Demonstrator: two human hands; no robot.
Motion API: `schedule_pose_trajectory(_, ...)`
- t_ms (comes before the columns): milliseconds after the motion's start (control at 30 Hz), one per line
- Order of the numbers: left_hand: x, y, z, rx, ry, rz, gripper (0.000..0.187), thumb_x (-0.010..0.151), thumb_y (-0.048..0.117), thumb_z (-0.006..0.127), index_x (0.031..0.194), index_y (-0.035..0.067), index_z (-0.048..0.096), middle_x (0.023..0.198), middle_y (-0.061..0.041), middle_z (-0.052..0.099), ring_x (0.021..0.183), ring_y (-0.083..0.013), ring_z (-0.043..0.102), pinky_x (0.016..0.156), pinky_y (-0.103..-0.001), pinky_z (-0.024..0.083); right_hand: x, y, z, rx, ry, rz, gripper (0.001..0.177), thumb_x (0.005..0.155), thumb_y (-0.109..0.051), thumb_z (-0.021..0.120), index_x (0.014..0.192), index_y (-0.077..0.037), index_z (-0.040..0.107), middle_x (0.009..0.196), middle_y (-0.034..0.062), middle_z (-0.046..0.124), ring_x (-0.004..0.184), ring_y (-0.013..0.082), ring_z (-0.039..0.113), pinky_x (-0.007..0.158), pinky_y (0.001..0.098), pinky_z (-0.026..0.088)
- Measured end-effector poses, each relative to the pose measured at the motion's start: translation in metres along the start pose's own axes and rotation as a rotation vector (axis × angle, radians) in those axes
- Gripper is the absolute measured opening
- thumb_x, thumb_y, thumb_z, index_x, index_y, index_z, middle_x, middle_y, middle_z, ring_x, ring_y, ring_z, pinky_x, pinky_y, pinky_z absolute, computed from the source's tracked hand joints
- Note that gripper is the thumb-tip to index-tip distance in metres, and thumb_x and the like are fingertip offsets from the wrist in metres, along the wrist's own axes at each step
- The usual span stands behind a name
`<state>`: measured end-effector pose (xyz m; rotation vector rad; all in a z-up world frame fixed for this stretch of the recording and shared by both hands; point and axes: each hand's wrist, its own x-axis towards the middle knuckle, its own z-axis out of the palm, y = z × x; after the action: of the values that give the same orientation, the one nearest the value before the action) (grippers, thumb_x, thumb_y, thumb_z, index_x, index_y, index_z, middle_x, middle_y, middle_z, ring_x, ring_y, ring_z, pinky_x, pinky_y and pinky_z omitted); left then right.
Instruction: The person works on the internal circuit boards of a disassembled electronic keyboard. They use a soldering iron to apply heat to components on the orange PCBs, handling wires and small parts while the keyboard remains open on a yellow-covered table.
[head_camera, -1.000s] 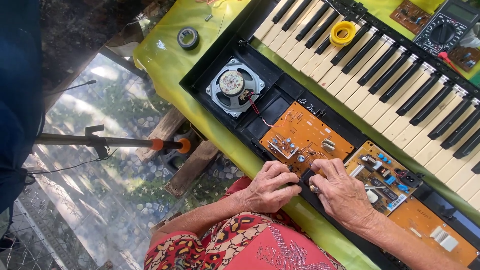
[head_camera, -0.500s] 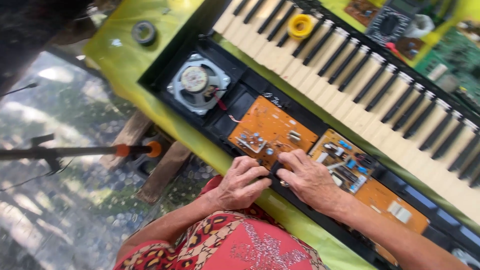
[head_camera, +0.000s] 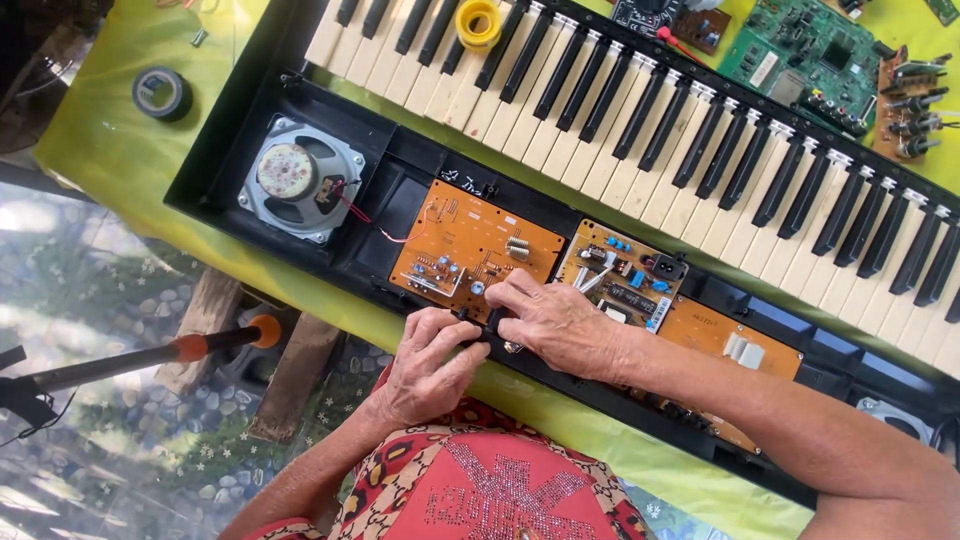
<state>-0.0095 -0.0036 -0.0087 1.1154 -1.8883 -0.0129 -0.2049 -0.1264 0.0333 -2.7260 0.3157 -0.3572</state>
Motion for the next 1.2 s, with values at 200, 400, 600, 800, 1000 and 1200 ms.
schedule_pose_trajectory(200, 0.0, 0.001, 0.0, 0.005, -0.001, -0.009, 0.015, 0.1, 0.013, 0.06, 0.093, 0.01, 0.073, 0.101, -0.01, 0.068, 0.088, -0.029, 0.063, 0.087, -0.048, 0.054, -0.002, 0.001, 0.006, 0.001, 0.032, -0.017, 0.019, 0.092, -0.01, 0.063, 0.078, -0.014, 0.051, 0.106, 0.0066, 0.055, 0.1, 0.0256, 0.055, 0.059, 0.0303, 0.052)
schedule_pose_trajectory(400, 0.0, 0.001, -0.002, 0.009, 0.002, -0.007, 0.014, 0.099, 0.014, 0.061, 0.093, 0.011, 0.073, 0.101, -0.01, 0.069, 0.088, -0.028, 0.063, 0.087, -0.048, 0.055, -0.009, 0.002, 0.009, 0.057, 0.009, 0.083, 0.023, 0.072, -0.01, 0.076, 0.082, -0.019, 0.058, 0.108, 0.0014, 0.053, 0.1, 0.0238, 0.053, 0.063, 0.0323, 0.055)
schedule_pose_trajectory(600, 0.0, 0.0, -0.002, 0.007, -0.001, -0.005, 0.014, 0.1, 0.014, 0.062, 0.093, 0.01, 0.073, 0.101, -0.01, 0.068, 0.088, -0.0281, 0.063, 0.088, -0.048, 0.054, -0.005, -0.008, 0.008, 0.015, 0.093, 0.12, 0.014, 0.086, -0.009, 0.064, 0.079, -0.016, 0.054, 0.109, 0.003, 0.058, 0.103, 0.0252, 0.057, 0.06, 0.0309, 0.054)
schedule_pose_trajectory(800, 0.0, 0.0, -0.003, 0.021, 0.004, 0.003, 0.014, 0.1, 0.015, 0.062, 0.093, 0.011, 0.073, 0.1, -0.01, 0.068, 0.089, -0.0278, 0.063, 0.088, -0.047, 0.054, -0.005, -0.002, 0.008, 0.025, 0.111, 0.038, 0.016, 0.089, -0.009, 0.064, 0.078, -0.015, 0.053, 0.109, 0.0043, 0.059, 0.104, 0.026, 0.057, 0.063, 0.0321, 0.054)
schedule_pose_trajectory(1000, 0.002, 0.0, -0.004, 0.012, 0.003, 0.007, 0.014, 0.099, 0.013, 0.062, 0.092, 0.011, 0.073, 0.1, -0.01, 0.068, 0.087, -0.0281, 0.062, 0.088, -0.047, 0.054, -0.001, -0.008, -0.003, -0.116, 0.105, -0.076, 0.024, 0.095, -0.006, 0.061, 0.074, -0.015, 0.051, 0.116, 0.0078, 0.06, 0.103, 0.0271, 0.055, 0.063, 0.0305, 0.052)
schedule_pose_trajectory(1200, 0.001, 0.0, -0.002, 0.02, 0.018, 0.01, 0.015, 0.1, 0.015, 0.061, 0.092, 0.011, 0.073, 0.1, -0.01, 0.068, 0.088, -0.0278, 0.063, 0.089, -0.046, 0.054, -0.003, -0.002, 0.004, -0.027, 0.122, -0.074, 0.025, 0.102, -0.011, 0.055, 0.077, -0.013, 0.049, 0.119, 0.0068, 0.061, 0.105, 0.0265, 0.057, 0.064, 0.0308, 0.053)
